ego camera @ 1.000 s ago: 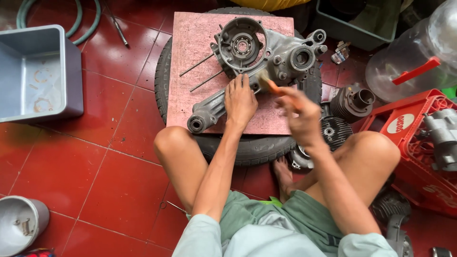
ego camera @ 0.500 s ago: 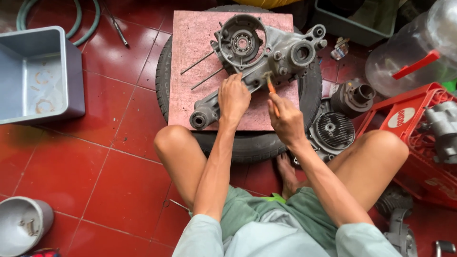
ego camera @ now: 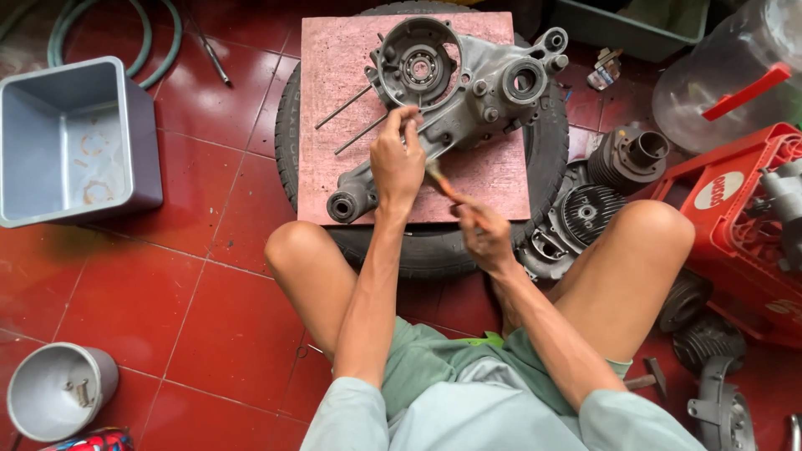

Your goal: Cleaning the exterior of a motorcycle crankcase using a brush and cleaning solution

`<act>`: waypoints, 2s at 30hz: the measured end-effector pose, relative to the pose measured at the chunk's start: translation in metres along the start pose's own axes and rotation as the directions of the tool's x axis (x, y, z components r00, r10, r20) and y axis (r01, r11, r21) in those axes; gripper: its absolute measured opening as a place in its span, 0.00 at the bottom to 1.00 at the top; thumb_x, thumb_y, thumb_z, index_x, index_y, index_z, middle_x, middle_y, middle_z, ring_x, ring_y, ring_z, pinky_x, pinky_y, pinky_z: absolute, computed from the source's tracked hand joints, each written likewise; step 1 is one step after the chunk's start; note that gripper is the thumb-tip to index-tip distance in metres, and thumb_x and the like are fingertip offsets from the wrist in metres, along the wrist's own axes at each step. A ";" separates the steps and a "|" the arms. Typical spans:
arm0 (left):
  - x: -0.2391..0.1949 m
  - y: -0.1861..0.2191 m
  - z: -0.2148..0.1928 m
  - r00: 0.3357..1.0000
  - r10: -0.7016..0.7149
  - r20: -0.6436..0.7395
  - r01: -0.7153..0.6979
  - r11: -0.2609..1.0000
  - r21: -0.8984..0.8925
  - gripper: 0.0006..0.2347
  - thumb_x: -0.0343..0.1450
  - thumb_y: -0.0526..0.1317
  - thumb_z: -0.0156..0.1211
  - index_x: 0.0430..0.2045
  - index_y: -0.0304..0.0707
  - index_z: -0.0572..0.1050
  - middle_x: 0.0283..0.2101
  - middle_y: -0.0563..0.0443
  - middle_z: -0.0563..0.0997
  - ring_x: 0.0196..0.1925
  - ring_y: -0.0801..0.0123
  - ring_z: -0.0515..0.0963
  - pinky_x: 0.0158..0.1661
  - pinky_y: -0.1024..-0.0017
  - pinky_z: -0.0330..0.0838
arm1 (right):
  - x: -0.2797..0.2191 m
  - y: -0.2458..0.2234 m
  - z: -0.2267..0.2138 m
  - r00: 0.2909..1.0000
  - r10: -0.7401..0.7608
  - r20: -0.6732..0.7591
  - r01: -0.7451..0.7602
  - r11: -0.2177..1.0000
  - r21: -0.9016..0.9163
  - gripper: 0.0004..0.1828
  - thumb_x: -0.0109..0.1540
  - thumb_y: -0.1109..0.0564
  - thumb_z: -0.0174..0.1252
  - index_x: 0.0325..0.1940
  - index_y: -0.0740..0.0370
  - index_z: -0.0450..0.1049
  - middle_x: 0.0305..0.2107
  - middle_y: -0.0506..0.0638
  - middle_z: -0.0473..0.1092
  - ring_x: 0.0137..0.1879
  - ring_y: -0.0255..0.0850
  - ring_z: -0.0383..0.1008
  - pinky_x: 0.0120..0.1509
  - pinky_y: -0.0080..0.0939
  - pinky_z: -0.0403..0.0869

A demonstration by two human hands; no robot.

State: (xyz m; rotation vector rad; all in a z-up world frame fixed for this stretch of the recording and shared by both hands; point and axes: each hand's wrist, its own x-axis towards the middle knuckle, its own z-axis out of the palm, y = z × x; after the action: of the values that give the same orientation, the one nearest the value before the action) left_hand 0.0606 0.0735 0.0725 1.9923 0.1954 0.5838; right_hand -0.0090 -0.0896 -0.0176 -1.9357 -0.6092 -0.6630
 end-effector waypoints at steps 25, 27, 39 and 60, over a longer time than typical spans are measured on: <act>-0.118 -0.083 0.083 0.706 -0.569 0.421 0.696 0.666 -0.267 0.18 0.71 0.44 0.59 0.53 0.34 0.73 0.46 0.40 0.83 0.49 0.60 0.83 0.48 0.66 0.79 | -0.026 0.075 0.012 0.480 0.841 0.249 -0.803 0.307 0.510 0.16 0.70 0.59 0.47 0.62 0.64 0.65 0.33 0.55 0.74 0.15 0.38 0.69 0.11 0.32 0.65; -0.119 -0.082 0.082 0.715 -0.582 0.387 0.699 0.584 -0.412 0.17 0.73 0.39 0.57 0.54 0.27 0.71 0.47 0.33 0.81 0.48 0.60 0.82 0.48 0.70 0.79 | -0.019 0.085 0.016 0.539 0.814 0.217 -0.796 0.408 0.448 0.15 0.69 0.59 0.47 0.61 0.65 0.65 0.29 0.55 0.74 0.11 0.33 0.63 0.09 0.29 0.57; -0.130 -0.143 0.081 0.546 -0.531 0.648 0.494 -0.421 -0.761 0.24 0.78 0.52 0.40 0.62 0.33 0.68 0.65 0.32 0.71 0.66 0.48 0.73 0.63 0.59 0.72 | -0.014 0.006 -0.015 0.790 0.600 0.130 -0.611 0.787 0.083 0.19 0.71 0.58 0.50 0.66 0.64 0.72 0.54 0.65 0.73 0.65 0.57 0.70 0.70 0.54 0.66; -0.137 -0.184 0.046 0.654 -0.398 0.644 0.408 -0.531 -0.742 0.28 0.71 0.61 0.51 0.53 0.37 0.75 0.55 0.40 0.79 0.58 0.50 0.78 0.62 0.51 0.68 | -0.029 -0.027 0.016 0.497 0.806 0.320 -0.850 0.378 0.367 0.18 0.68 0.59 0.55 0.62 0.53 0.76 0.18 0.46 0.65 0.13 0.32 0.57 0.12 0.30 0.61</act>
State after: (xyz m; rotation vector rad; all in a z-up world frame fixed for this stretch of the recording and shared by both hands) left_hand -0.0158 0.0736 -0.1486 -0.0430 0.3920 -0.0665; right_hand -0.0449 -0.0684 -0.0264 -1.4925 0.2232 0.2482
